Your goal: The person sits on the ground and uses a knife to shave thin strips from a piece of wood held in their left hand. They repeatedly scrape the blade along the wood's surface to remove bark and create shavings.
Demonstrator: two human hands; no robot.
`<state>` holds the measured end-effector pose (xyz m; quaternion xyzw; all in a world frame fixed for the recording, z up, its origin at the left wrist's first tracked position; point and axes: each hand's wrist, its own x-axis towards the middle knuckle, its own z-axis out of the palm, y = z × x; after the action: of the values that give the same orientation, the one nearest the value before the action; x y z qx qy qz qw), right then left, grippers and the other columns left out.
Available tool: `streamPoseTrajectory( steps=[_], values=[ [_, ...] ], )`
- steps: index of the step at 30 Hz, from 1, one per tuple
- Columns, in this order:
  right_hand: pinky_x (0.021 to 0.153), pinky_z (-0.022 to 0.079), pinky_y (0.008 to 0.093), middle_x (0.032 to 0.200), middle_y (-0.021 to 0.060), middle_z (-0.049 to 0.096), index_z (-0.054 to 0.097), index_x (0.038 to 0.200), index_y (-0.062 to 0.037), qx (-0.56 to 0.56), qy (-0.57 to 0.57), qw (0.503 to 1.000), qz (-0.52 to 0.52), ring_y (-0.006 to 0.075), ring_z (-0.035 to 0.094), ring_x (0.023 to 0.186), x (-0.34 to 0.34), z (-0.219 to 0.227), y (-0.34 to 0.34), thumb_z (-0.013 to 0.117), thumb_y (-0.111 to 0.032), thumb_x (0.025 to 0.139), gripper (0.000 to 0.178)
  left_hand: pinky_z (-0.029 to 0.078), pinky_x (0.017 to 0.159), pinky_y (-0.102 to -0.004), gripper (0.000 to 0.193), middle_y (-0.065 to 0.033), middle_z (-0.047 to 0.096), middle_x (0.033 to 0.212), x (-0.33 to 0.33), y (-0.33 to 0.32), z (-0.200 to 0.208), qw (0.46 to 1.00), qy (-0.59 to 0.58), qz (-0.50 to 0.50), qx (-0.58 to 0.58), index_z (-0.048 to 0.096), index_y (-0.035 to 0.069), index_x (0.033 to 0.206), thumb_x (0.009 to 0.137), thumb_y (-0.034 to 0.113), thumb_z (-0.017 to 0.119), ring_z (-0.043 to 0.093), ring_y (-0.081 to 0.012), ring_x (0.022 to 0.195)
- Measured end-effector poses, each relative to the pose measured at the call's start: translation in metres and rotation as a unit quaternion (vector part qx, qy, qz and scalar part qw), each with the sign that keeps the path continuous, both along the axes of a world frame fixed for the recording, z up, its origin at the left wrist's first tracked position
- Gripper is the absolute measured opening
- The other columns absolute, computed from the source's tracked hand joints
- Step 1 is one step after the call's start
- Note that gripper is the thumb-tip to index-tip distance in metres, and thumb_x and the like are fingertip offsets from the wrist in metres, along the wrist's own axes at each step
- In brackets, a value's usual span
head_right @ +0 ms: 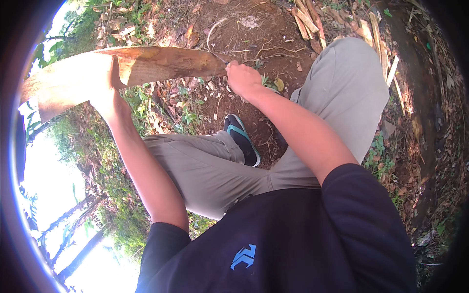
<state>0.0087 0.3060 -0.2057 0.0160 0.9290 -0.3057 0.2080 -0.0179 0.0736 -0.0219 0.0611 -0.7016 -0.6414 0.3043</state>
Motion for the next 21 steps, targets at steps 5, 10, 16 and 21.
streamPoseTrajectory(
  steps=[5,10,16,21],
  values=[
    [0.088,0.049,0.0480,0.098,0.0274,0.066,0.060,0.111,0.0005,-0.102,-0.029,0.994,-0.027,0.0401,0.063,0.100,-0.014,-0.012,0.003,0.038,-0.033,0.100,0.041,0.051,0.096,-0.0355,0.043,-0.0135,0.061,0.112,-0.004,-0.010,-0.002,1.000,-0.005,0.006,0.003,0.056,-0.006,0.118,0.079,0.000,0.074,0.061,-0.0224,0.103],
    [0.084,0.048,0.0511,0.092,0.0278,0.065,0.059,0.109,-0.0015,-0.093,0.022,0.995,-0.037,0.0415,0.063,0.095,-0.004,0.002,0.000,0.040,-0.034,0.099,0.039,0.051,0.094,-0.0342,0.043,-0.0125,0.061,0.110,-0.002,-0.004,0.001,0.999,0.010,-0.029,0.018,0.056,-0.005,0.118,0.079,0.000,0.074,0.061,-0.0216,0.101],
    [0.070,0.049,0.0544,0.085,0.0241,0.065,0.057,0.105,-0.0100,-0.145,0.197,0.970,-0.002,0.0458,0.062,0.077,0.008,0.053,-0.020,0.043,-0.036,0.098,0.030,0.050,0.090,-0.0319,0.049,-0.0104,0.061,0.111,0.002,-0.005,0.003,1.000,-0.006,0.001,-0.013,0.057,-0.003,0.119,0.075,0.003,0.078,0.060,-0.0186,0.100],
    [0.079,0.049,0.0522,0.094,0.0227,0.067,0.058,0.108,-0.0069,-0.014,0.028,0.998,-0.045,0.0419,0.064,0.090,-0.003,-0.012,0.003,0.042,-0.036,0.099,0.035,0.051,0.095,-0.0336,0.042,-0.0134,0.062,0.111,-0.003,0.008,0.005,0.997,-0.012,0.024,-0.069,0.055,-0.006,0.118,0.080,-0.001,0.072,0.062,-0.0222,0.102]
  ],
)
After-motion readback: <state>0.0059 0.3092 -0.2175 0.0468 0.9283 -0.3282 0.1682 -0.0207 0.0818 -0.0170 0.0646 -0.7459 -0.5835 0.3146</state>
